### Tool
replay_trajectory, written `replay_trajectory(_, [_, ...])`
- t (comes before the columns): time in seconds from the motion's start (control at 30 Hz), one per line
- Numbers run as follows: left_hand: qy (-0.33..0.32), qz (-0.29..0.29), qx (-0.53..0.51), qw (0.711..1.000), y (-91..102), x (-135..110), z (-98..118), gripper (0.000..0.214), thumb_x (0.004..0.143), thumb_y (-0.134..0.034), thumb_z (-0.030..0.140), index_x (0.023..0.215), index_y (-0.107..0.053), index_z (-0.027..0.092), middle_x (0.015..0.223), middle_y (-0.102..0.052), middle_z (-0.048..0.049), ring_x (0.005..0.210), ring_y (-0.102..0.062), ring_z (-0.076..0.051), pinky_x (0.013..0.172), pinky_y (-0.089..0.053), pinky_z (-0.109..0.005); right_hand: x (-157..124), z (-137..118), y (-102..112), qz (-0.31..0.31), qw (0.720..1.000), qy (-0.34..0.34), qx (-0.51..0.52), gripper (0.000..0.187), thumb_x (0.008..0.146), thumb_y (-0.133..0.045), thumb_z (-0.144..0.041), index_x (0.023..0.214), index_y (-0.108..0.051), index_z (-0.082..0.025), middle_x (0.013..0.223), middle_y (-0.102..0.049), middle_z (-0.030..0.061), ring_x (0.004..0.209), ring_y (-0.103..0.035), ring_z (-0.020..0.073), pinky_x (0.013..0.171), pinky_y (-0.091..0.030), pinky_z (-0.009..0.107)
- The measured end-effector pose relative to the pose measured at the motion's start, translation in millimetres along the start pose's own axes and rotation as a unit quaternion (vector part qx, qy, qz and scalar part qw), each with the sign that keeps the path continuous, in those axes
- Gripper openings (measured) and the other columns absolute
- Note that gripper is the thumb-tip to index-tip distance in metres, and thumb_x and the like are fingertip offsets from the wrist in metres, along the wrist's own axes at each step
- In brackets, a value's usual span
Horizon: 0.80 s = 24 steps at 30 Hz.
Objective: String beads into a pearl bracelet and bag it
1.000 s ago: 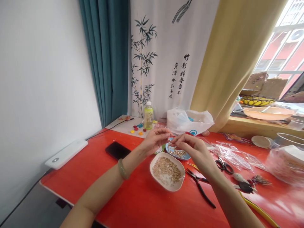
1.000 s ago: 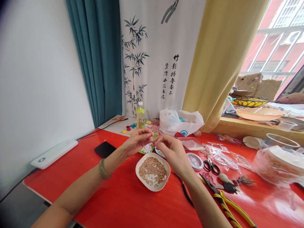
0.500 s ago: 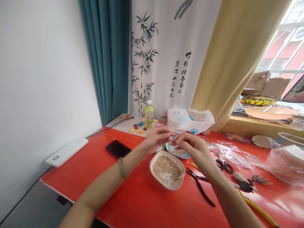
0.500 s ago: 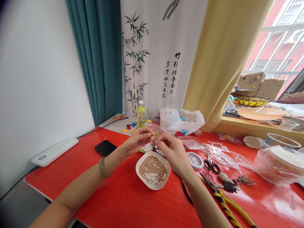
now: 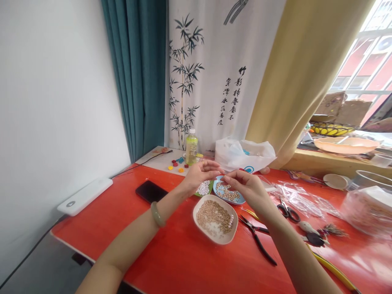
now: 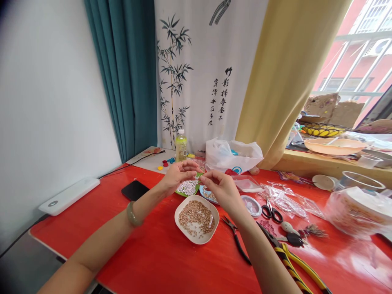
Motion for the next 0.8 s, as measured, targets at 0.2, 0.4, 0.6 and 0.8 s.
replay_trajectory(0.2, [0.046, -0.143, 0.31, 0.939, -8.7, -1, -39, 0.016, 0.065, -0.063, 0.02, 0.077, -0.062, 0.01, 0.073, -0.064, -0.0065, 0.068, -0.058, -0.015, 0.063, -0.044, -0.026, 5, 9, 11, 0.026, 0.999, -0.004, 0.04, 0.023, 0.07, -0.059, -0.039, 0.069, -0.06, -0.017, 0.07, -0.061, 0.0035, 0.069, -0.056, 0.0156, 0.064, -0.044, 0.029])
replay_trajectory(0.4, [0.027, -0.289, 0.47, 0.833, -39.7, -25, -78, 0.016, 0.067, -0.061, 0.02, 0.082, -0.065, 0.017, 0.08, -0.067, -0.0015, 0.073, -0.059, -0.014, 0.065, -0.04, -0.021, 5, 7, 19, 0.044, 0.997, -0.013, 0.059, 0.02, 0.069, -0.06, -0.038, 0.068, -0.06, -0.018, 0.068, -0.062, 0.0024, 0.068, -0.057, 0.0146, 0.062, -0.044, 0.027])
replay_trajectory(0.6, [-0.029, -0.307, 0.545, 0.78, -52.7, -31, -101, 0.02, 0.063, -0.066, 0.033, 0.075, -0.065, 0.017, 0.078, -0.065, -0.0013, 0.071, -0.057, -0.015, 0.061, -0.037, -0.022, 5, 4, 27, 0.06, 0.996, -0.012, 0.064, 0.018, 0.07, -0.059, -0.035, 0.066, -0.061, -0.018, 0.067, -0.063, 0.0027, 0.066, -0.057, 0.0134, 0.064, -0.044, 0.027])
replay_trajectory(0.8, [0.028, -0.306, 0.478, 0.823, -47.0, -33, -118, 0.013, 0.066, -0.063, 0.028, 0.073, -0.065, 0.017, 0.073, -0.065, 0.0002, 0.065, -0.057, -0.012, 0.055, -0.036, -0.019, 4, 6, 30, 0.067, 0.993, -0.02, 0.095, 0.018, 0.071, -0.06, -0.035, 0.065, -0.061, -0.017, 0.067, -0.063, 0.0021, 0.065, -0.057, 0.0122, 0.065, -0.044, 0.027])
Point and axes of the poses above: each hand's wrist, its own x-axis towards the middle knuckle, its own y-axis out of the back of the hand, z = x × y, the point moved 7 cm from there along x, towards the middle knuckle
